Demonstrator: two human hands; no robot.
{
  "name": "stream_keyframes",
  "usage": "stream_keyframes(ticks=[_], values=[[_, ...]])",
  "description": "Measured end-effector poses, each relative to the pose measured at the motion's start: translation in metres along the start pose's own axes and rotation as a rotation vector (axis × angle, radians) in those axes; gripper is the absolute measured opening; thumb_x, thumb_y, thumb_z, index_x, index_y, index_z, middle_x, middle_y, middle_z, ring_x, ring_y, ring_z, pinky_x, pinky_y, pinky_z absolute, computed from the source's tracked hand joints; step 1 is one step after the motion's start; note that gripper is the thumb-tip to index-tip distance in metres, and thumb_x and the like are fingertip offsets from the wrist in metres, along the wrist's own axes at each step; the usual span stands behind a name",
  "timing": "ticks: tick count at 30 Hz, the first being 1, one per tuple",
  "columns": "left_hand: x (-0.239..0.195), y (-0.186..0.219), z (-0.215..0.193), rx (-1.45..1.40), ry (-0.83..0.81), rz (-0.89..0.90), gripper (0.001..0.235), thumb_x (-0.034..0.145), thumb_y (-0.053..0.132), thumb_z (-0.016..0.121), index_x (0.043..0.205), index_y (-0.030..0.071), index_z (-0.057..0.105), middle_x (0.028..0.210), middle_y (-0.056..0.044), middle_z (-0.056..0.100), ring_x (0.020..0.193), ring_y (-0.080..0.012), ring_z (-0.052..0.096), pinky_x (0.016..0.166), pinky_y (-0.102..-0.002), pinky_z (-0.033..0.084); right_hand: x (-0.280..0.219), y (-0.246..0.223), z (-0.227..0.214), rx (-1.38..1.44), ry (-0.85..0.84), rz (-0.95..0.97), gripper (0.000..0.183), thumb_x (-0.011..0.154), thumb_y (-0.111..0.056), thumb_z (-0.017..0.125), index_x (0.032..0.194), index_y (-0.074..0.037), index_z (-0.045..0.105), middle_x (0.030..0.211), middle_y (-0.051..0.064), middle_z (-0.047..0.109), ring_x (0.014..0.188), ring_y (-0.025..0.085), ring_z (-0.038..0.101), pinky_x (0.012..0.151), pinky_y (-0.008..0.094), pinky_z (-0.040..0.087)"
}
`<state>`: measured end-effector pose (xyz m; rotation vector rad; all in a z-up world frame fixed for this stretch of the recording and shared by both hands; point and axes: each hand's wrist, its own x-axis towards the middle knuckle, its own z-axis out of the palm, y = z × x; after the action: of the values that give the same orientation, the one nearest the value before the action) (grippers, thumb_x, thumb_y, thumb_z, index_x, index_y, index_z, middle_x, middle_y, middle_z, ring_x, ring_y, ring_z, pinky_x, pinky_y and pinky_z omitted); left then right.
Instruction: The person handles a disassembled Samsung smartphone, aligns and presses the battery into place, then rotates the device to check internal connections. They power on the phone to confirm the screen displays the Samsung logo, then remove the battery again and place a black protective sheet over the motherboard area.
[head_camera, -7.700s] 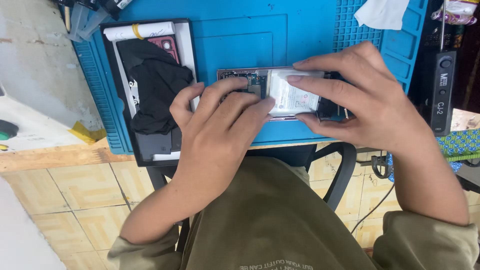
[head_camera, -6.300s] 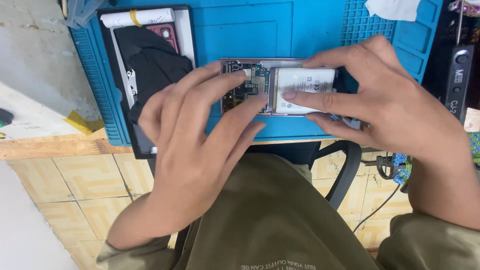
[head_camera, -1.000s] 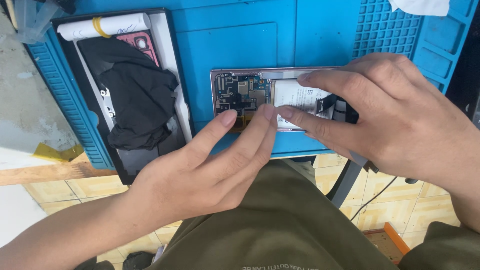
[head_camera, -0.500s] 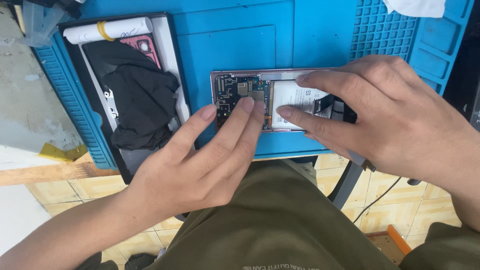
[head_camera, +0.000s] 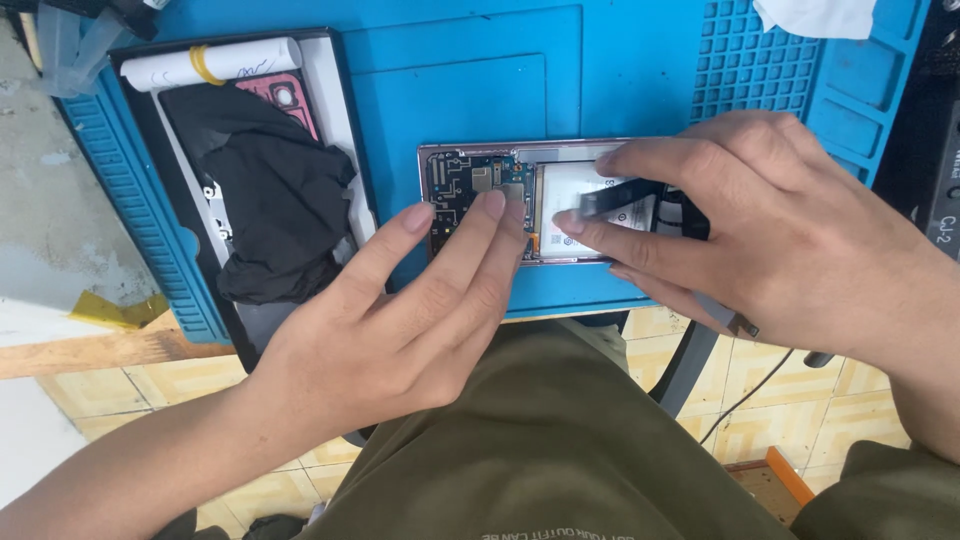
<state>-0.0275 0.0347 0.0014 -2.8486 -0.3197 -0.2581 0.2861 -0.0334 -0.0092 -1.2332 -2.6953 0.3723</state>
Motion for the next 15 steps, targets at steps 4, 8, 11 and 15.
stream_keyframes(ticks=[4, 8, 11, 15], values=[[0.0006, 0.0001, 0.0002, 0.013, 0.004, -0.009, 0.050, 0.122, 0.021, 0.039, 0.141, 0.011, 0.083, 0.141, -0.002, 0.077, 0.138, -0.0128, 0.066, 0.127, -0.039, 0.036, -0.0020, -0.0001, -0.0015, 0.016, -0.018, 0.001, 0.045, 0.109, -0.011, 0.080, 0.152, -0.020, 0.071, 0.147, 0.017, 0.061, 0.122, 0.044, 0.061, 0.092, 0.050, 0.051], [0.0007, -0.0002, 0.0003, -0.013, 0.013, -0.015, 0.046, 0.122, 0.021, 0.042, 0.139, 0.011, 0.084, 0.142, -0.002, 0.078, 0.138, -0.0136, 0.066, 0.126, -0.039, 0.038, -0.0028, -0.0009, -0.0011, -0.002, -0.039, 0.014, 0.046, 0.109, -0.016, 0.079, 0.153, -0.022, 0.071, 0.149, 0.015, 0.061, 0.123, 0.043, 0.061, 0.093, 0.050, 0.051], [0.0030, -0.0015, 0.0005, -0.011, 0.021, -0.019, 0.038, 0.125, 0.025, 0.050, 0.139, 0.014, 0.084, 0.141, -0.002, 0.078, 0.139, -0.0141, 0.066, 0.126, -0.040, 0.038, -0.0033, 0.0001, -0.0011, -0.002, -0.043, 0.005, 0.041, 0.110, -0.015, 0.074, 0.150, -0.025, 0.074, 0.149, 0.015, 0.060, 0.121, 0.043, 0.059, 0.093, 0.051, 0.050], [0.0090, -0.0062, -0.0038, -0.006, -0.032, 0.011, 0.035, 0.127, 0.032, 0.052, 0.148, 0.019, 0.076, 0.148, -0.001, 0.075, 0.140, -0.0163, 0.063, 0.123, -0.041, 0.041, -0.0011, -0.0031, -0.0045, -0.020, -0.054, 0.008, 0.040, 0.110, -0.013, 0.074, 0.148, -0.023, 0.074, 0.146, 0.017, 0.059, 0.115, 0.039, 0.058, 0.088, 0.050, 0.049]])
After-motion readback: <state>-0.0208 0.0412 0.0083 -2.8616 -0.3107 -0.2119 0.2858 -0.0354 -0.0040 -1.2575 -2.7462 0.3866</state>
